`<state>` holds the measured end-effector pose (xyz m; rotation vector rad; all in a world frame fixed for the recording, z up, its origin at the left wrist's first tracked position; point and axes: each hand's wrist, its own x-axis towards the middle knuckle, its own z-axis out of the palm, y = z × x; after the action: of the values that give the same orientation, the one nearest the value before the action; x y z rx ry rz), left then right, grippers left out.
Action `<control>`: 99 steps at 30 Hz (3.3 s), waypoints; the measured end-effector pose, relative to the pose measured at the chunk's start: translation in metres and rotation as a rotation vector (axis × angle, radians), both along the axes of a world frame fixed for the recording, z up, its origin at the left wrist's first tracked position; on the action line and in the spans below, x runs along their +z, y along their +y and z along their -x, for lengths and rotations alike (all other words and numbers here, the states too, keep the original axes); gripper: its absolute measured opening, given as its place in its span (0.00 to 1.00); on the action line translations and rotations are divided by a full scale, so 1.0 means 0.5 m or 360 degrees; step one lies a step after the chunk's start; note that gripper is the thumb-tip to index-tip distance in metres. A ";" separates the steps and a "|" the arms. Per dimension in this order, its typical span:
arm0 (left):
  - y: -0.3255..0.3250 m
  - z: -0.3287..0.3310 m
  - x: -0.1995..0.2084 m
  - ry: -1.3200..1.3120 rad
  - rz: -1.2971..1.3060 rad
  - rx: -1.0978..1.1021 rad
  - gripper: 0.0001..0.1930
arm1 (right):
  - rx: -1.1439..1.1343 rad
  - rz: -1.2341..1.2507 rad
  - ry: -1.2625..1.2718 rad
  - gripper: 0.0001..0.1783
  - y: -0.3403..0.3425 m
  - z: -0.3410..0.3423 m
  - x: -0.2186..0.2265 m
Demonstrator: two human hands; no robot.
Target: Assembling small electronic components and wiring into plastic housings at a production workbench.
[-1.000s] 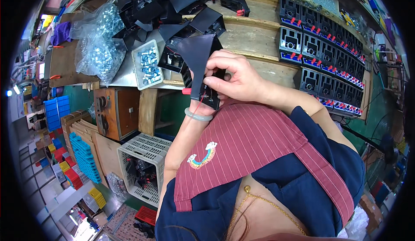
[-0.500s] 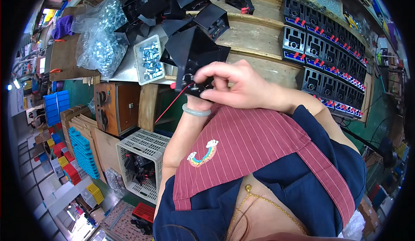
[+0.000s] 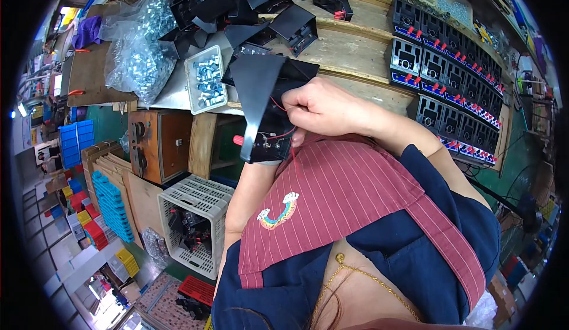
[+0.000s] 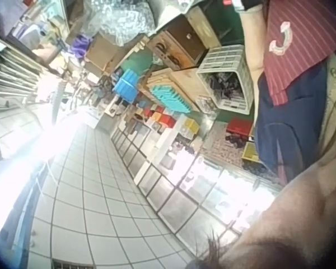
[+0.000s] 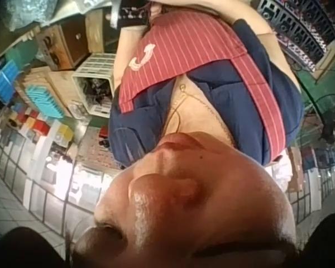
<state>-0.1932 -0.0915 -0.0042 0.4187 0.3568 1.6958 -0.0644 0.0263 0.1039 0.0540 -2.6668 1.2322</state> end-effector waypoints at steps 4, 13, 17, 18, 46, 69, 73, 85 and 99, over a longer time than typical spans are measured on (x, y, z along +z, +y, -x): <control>-0.009 0.015 0.002 -0.0047 -0.0033 -0.0191 0.28 | -0.0191 0.0108 0.0359 0.13 0.001 0.020 -0.050; -0.010 -0.021 0.078 -0.0099 0.0363 0.0347 0.38 | -0.0119 0.0628 0.0027 0.11 0.006 0.041 -0.076; -0.032 0.015 0.054 0.0247 0.0177 0.0574 0.41 | -0.0169 0.0953 0.0449 0.16 0.026 0.082 -0.126; -0.037 0.020 0.055 0.0180 0.0093 0.0621 0.37 | -0.0227 0.1144 0.0409 0.14 0.045 0.093 -0.142; -0.321 0.345 -0.064 -0.0140 0.0552 0.1767 0.17 | 0.0285 -0.0751 -0.0513 0.10 -0.053 0.692 -0.246; -0.071 0.057 0.071 0.0597 0.0413 0.1322 0.22 | 0.0014 -0.0705 0.0794 0.05 -0.007 0.148 -0.048; -0.060 0.029 0.083 0.0595 0.0344 0.1188 0.31 | -0.0486 -0.0231 0.0991 0.35 0.001 0.092 -0.009; -0.021 0.024 0.077 0.1244 0.0401 0.1182 0.45 | -0.1098 -0.0157 0.0534 0.46 0.168 0.003 -0.086; -0.072 0.164 -0.009 0.0985 0.0644 0.0671 0.10 | -0.0769 -0.0359 -0.0451 0.26 0.130 0.178 -0.115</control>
<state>-0.2754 -0.1275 -0.0085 0.5877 1.2916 1.8053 -0.1533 0.0915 0.0465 -0.7360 -2.7920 0.8328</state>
